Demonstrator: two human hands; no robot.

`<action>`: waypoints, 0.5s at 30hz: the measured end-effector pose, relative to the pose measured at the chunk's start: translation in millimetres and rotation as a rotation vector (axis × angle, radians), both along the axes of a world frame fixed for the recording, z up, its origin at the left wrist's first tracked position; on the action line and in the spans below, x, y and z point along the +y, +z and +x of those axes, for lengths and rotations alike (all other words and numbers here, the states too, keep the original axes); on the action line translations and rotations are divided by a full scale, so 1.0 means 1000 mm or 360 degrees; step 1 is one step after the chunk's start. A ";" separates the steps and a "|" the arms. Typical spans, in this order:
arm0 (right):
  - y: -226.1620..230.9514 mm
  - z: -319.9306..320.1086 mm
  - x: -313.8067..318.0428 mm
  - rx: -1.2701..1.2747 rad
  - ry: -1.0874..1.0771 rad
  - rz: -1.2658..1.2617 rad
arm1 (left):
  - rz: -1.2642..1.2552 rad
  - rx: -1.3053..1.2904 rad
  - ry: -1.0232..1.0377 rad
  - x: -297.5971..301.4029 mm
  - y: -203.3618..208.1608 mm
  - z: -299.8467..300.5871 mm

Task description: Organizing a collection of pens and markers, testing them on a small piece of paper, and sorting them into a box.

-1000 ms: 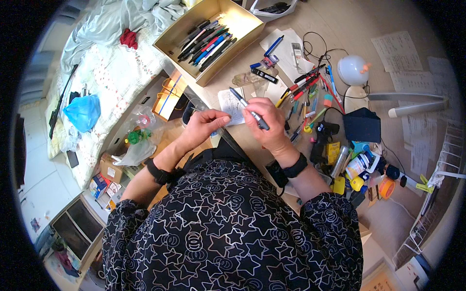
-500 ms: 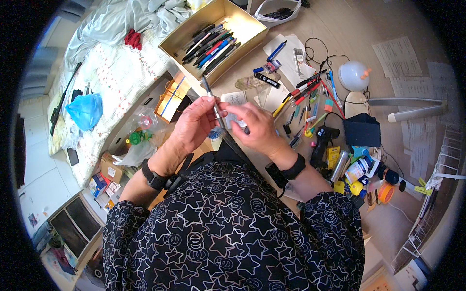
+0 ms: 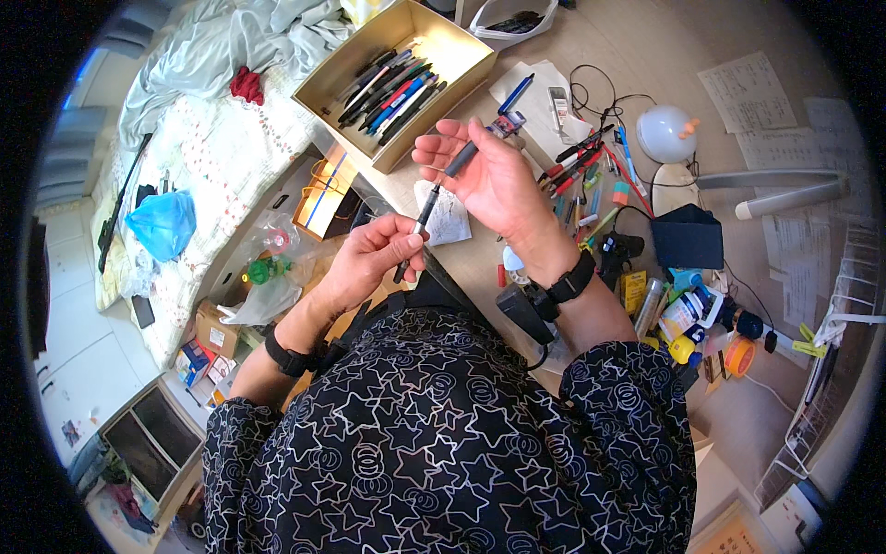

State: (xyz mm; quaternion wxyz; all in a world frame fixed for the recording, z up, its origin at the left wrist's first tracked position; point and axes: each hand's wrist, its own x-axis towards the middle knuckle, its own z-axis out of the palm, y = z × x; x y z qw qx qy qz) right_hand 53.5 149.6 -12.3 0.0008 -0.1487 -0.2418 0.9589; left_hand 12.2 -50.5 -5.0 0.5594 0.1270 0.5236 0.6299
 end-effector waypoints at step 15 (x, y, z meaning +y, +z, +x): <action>0.004 0.000 -0.003 0.0036 0.0014 -0.0163 | -0.0038 0.0033 -0.0033 0.004 0.003 -0.001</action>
